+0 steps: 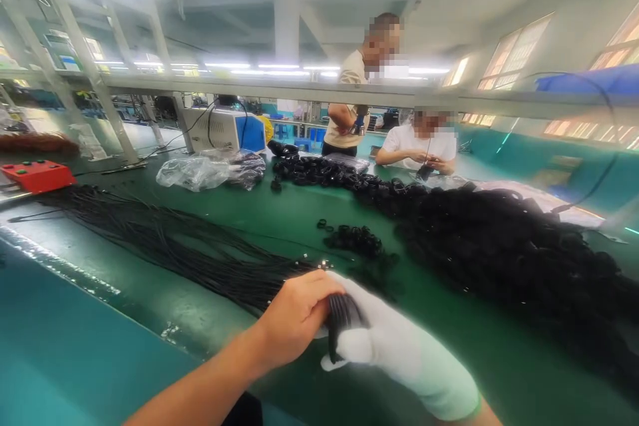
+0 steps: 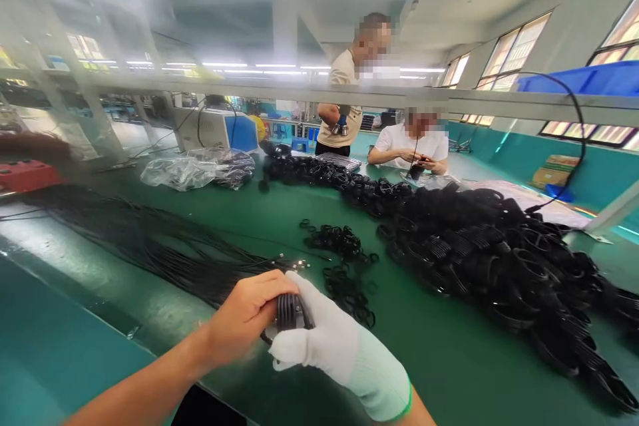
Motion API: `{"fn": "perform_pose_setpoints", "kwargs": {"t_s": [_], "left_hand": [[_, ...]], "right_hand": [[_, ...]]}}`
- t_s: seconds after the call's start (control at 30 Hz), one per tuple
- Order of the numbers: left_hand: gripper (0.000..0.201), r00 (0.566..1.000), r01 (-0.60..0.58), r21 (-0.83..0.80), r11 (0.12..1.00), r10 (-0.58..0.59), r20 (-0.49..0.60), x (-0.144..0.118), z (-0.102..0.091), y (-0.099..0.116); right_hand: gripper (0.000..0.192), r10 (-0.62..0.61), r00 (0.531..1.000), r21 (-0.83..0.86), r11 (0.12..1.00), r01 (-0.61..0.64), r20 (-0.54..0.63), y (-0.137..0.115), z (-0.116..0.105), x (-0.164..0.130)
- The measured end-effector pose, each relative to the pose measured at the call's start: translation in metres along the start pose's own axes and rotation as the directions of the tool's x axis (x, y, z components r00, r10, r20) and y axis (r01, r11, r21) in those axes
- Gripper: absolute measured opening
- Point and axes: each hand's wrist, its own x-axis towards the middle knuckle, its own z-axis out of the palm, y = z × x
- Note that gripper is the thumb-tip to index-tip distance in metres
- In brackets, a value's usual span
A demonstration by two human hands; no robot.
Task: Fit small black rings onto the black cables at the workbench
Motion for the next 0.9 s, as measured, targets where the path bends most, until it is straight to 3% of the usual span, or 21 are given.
{"fn": "perform_pose_setpoints", "kwargs": {"t_s": [0.2,0.4,0.63,0.73,0.9], "left_hand": [[0.032,0.997,0.082,0.043,0.996,-0.082,-0.006,0.006,-0.002,-0.001],[0.020,0.932,0.363,-0.133,0.922,-0.357,0.064,0.013,-0.002,-0.005],[0.010,0.867,0.492,-0.243,0.836,-0.495,0.052,0.019,0.010,-0.015],[0.005,0.855,0.511,-0.220,0.831,-0.519,0.025,0.018,0.015,-0.020],[0.012,0.812,0.570,-0.284,0.771,-0.580,0.055,0.016,0.020,-0.023]], "right_hand": [[0.052,0.017,0.998,0.142,0.989,-0.026,0.061,0.018,-0.011,0.017],[0.038,0.024,0.984,0.341,0.936,-0.083,0.174,0.032,-0.025,0.021],[0.035,0.020,0.996,0.329,0.943,-0.048,0.085,0.039,-0.028,0.023],[0.032,0.029,0.997,0.317,0.947,-0.048,0.064,0.044,-0.026,0.024],[0.027,0.039,0.997,0.293,0.954,-0.056,0.064,0.040,-0.019,0.023]]}}
